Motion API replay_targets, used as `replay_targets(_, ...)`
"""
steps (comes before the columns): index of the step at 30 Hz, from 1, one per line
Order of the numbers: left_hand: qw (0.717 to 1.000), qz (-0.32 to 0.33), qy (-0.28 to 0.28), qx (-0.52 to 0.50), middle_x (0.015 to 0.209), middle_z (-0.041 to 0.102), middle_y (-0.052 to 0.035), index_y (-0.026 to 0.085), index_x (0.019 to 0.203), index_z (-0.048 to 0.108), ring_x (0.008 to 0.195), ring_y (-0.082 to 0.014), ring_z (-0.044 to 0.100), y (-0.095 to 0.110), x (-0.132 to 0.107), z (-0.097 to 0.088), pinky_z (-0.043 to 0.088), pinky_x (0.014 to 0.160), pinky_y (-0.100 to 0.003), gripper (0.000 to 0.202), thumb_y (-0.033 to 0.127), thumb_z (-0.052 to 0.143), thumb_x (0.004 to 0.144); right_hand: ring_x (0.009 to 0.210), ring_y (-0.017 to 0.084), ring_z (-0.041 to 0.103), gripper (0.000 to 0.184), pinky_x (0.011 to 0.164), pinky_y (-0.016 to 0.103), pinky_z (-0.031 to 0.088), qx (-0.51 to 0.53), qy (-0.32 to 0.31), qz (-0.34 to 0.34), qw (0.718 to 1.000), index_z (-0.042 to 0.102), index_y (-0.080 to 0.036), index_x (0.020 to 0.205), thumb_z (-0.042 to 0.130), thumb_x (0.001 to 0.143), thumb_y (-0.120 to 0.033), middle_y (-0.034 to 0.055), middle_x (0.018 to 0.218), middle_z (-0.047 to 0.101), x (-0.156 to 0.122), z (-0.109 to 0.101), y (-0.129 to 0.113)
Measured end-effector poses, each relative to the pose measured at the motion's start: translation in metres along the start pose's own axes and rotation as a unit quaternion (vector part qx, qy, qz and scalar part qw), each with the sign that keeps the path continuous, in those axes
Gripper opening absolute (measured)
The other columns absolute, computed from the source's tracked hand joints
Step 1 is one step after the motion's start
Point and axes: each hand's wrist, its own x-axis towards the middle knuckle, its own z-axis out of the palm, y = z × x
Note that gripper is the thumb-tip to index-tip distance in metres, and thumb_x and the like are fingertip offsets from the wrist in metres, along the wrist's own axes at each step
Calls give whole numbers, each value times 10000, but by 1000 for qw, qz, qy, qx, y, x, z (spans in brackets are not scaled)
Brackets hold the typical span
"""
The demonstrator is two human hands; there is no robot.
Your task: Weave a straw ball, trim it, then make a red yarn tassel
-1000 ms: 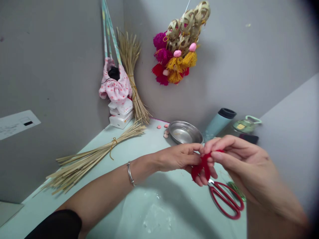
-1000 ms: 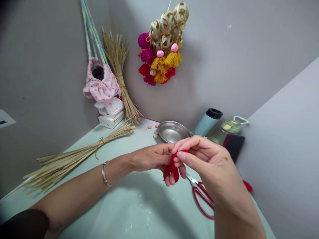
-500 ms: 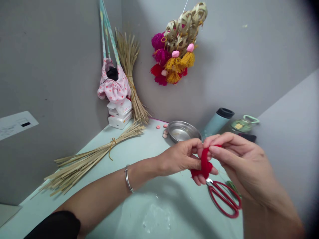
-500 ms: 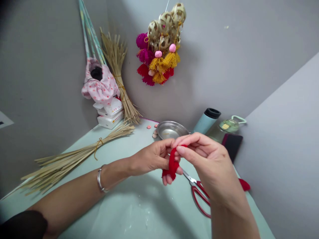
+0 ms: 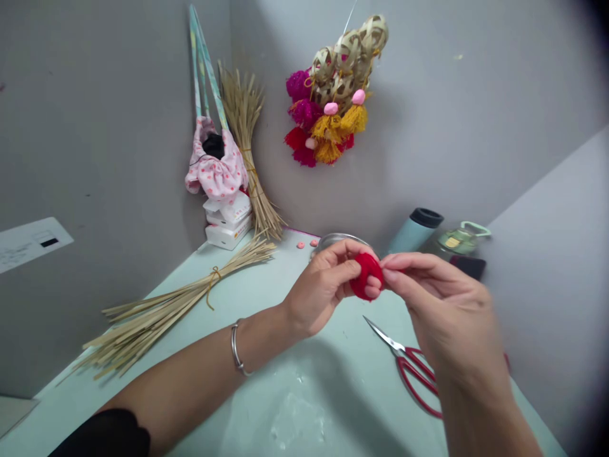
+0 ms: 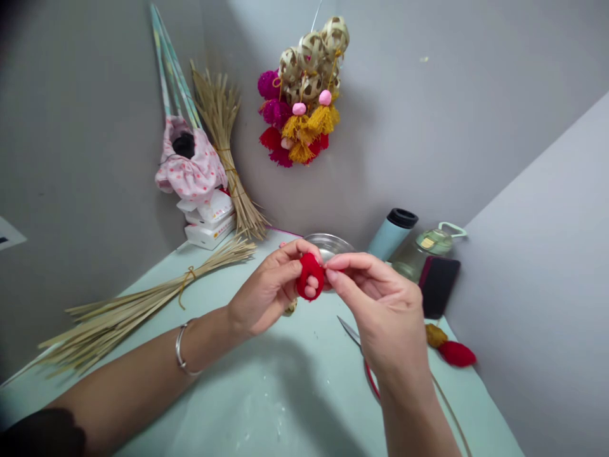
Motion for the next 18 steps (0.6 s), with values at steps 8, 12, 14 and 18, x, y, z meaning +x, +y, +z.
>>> replay_targets(8,998,-4,49,46,726,631,6,151,821,636,627,-75,585,3,1,0,471,679,-218,60,146,581,796,835,139,644,133,710,217,535,-111,16,-98,989,750,-241,835,675,847,-132,0,891,686,-1,13,-1)
replay_targets(12,997,-8,63,36,722,607,11,147,789,642,619,-72,562,5,2,-1,456,654,-214,73,127,573,775,832,139,653,125,706,213,545,-95,13,-75,993,747,-245,842,676,848,-142,-2,891,688,-2,15,2)
replay_targets(14,997,-15,69,27,695,589,15,149,767,635,608,-81,560,5,2,-1,461,646,-224,72,131,566,771,842,136,654,130,717,207,546,-82,11,-70,994,744,-251,845,675,850,-141,-8,891,692,-2,16,5)
replay_targets(18,997,-20,76,11,670,569,19,156,732,614,591,-92,556,6,2,-1,479,661,-254,66,155,562,773,829,126,643,134,714,200,543,-73,7,-64,995,736,-265,871,672,860,-147,-16,895,687,-1,16,8)
